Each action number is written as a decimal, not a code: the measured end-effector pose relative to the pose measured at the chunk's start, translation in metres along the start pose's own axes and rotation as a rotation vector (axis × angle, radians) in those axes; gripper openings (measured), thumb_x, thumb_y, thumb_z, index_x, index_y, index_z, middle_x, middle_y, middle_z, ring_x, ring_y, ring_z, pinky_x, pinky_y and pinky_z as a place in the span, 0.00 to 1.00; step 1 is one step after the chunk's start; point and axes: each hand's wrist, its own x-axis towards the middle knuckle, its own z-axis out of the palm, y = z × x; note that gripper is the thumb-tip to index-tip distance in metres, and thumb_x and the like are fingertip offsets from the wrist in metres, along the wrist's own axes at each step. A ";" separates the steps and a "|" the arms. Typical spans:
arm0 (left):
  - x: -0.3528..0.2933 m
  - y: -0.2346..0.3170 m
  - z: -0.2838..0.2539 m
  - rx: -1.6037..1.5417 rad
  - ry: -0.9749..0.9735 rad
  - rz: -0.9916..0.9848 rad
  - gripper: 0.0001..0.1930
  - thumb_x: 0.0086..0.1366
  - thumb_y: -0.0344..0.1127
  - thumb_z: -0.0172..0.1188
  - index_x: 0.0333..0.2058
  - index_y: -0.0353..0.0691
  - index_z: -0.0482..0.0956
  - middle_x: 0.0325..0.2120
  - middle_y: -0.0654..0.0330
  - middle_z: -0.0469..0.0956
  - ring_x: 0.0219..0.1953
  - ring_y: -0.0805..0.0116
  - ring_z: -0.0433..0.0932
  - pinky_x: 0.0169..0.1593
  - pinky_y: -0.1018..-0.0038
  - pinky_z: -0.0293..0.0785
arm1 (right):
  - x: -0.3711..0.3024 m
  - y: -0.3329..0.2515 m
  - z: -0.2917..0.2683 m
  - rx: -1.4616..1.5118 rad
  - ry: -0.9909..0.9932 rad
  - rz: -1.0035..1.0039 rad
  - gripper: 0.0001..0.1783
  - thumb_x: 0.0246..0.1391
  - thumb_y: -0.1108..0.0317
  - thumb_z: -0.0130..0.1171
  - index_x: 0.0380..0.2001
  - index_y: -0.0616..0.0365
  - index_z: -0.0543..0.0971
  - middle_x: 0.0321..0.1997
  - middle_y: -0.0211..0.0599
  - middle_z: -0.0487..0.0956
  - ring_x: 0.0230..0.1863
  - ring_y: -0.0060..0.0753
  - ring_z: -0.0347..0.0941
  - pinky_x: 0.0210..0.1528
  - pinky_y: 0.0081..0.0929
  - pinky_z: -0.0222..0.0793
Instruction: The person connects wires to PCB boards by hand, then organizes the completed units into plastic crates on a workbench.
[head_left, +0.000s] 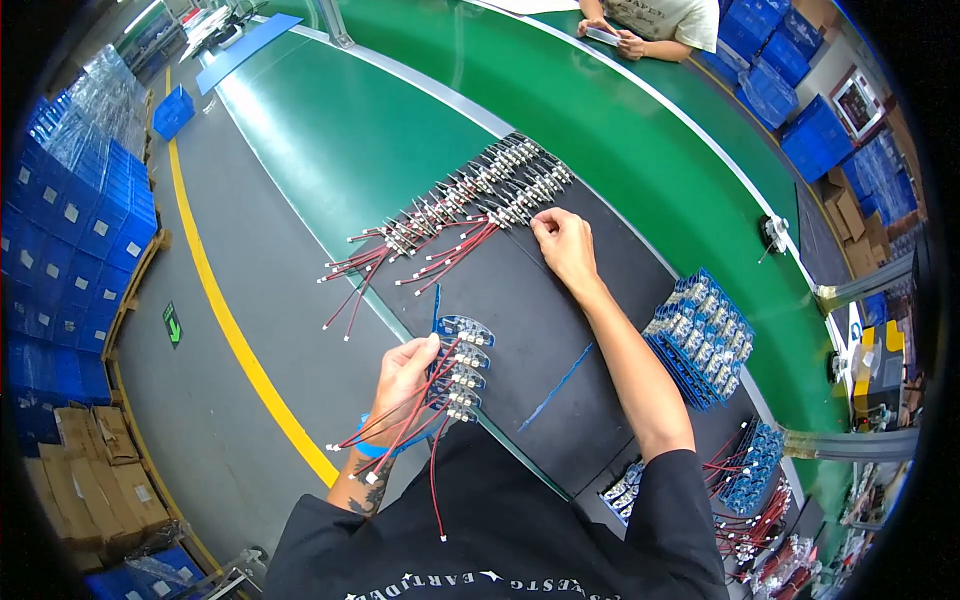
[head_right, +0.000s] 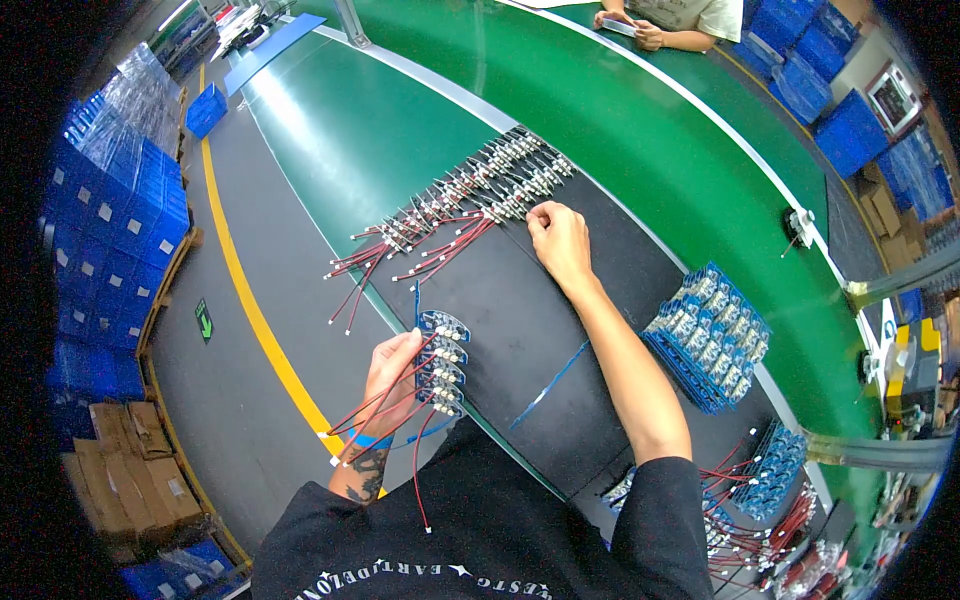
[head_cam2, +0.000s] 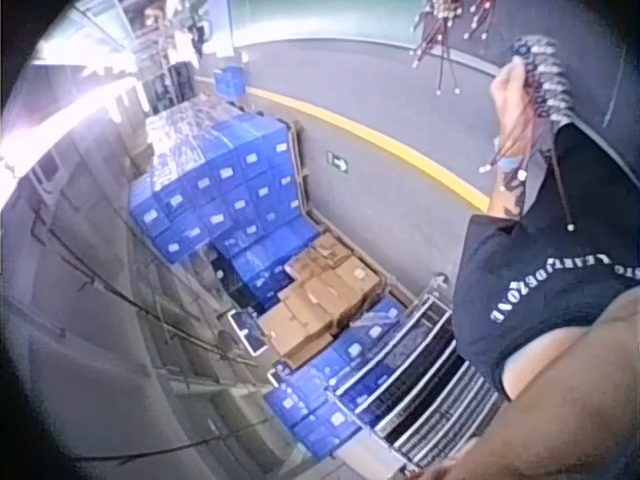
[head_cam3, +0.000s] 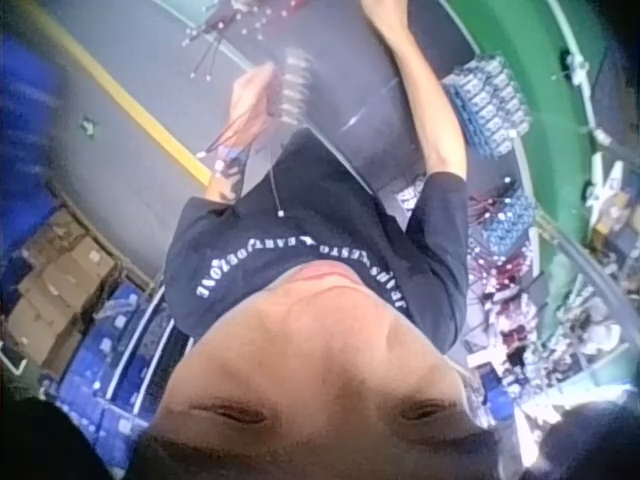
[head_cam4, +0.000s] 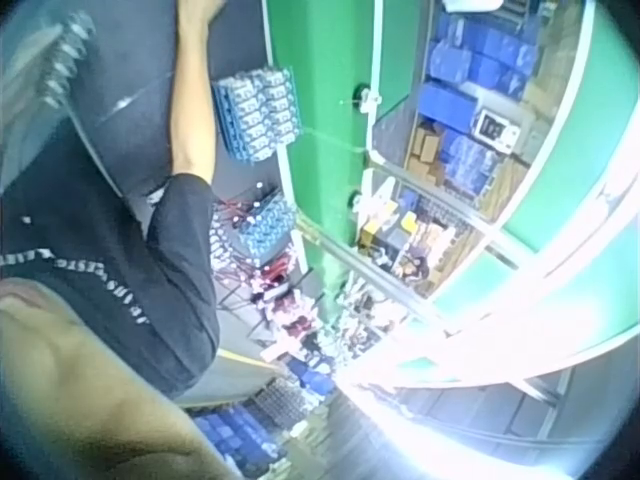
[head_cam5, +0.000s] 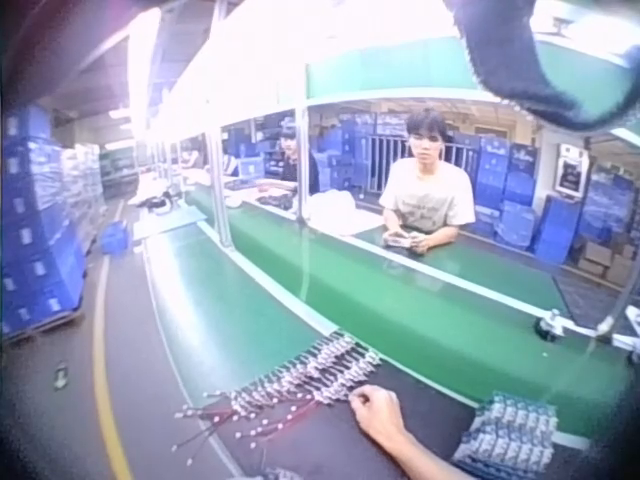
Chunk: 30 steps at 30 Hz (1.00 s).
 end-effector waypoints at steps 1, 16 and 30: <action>0.000 0.000 0.002 -0.005 0.004 0.001 0.13 0.67 0.36 0.52 0.38 0.29 0.76 0.30 0.57 0.79 0.29 0.73 0.78 0.34 0.76 0.76 | -0.001 -0.001 -0.001 -0.003 0.003 0.009 0.09 0.48 0.68 0.58 0.28 0.63 0.81 0.25 0.44 0.80 0.27 0.37 0.77 0.33 0.31 0.71; 0.010 0.006 0.012 0.084 -0.085 -0.033 0.14 0.66 0.39 0.53 0.36 0.31 0.77 0.27 0.59 0.80 0.25 0.76 0.78 0.29 0.81 0.74 | -0.051 -0.079 -0.043 0.553 -1.113 0.088 0.12 0.51 0.62 0.64 0.33 0.61 0.82 0.23 0.28 0.79 0.22 0.14 0.69 0.23 0.14 0.63; -0.037 0.057 -0.043 0.117 0.354 0.347 0.14 0.67 0.43 0.49 0.28 0.40 0.71 0.18 0.63 0.73 0.14 0.78 0.70 0.14 0.82 0.66 | -0.016 -0.053 0.029 0.060 -0.041 -0.113 0.13 0.46 0.61 0.64 0.29 0.59 0.79 0.27 0.39 0.78 0.27 0.36 0.76 0.30 0.32 0.70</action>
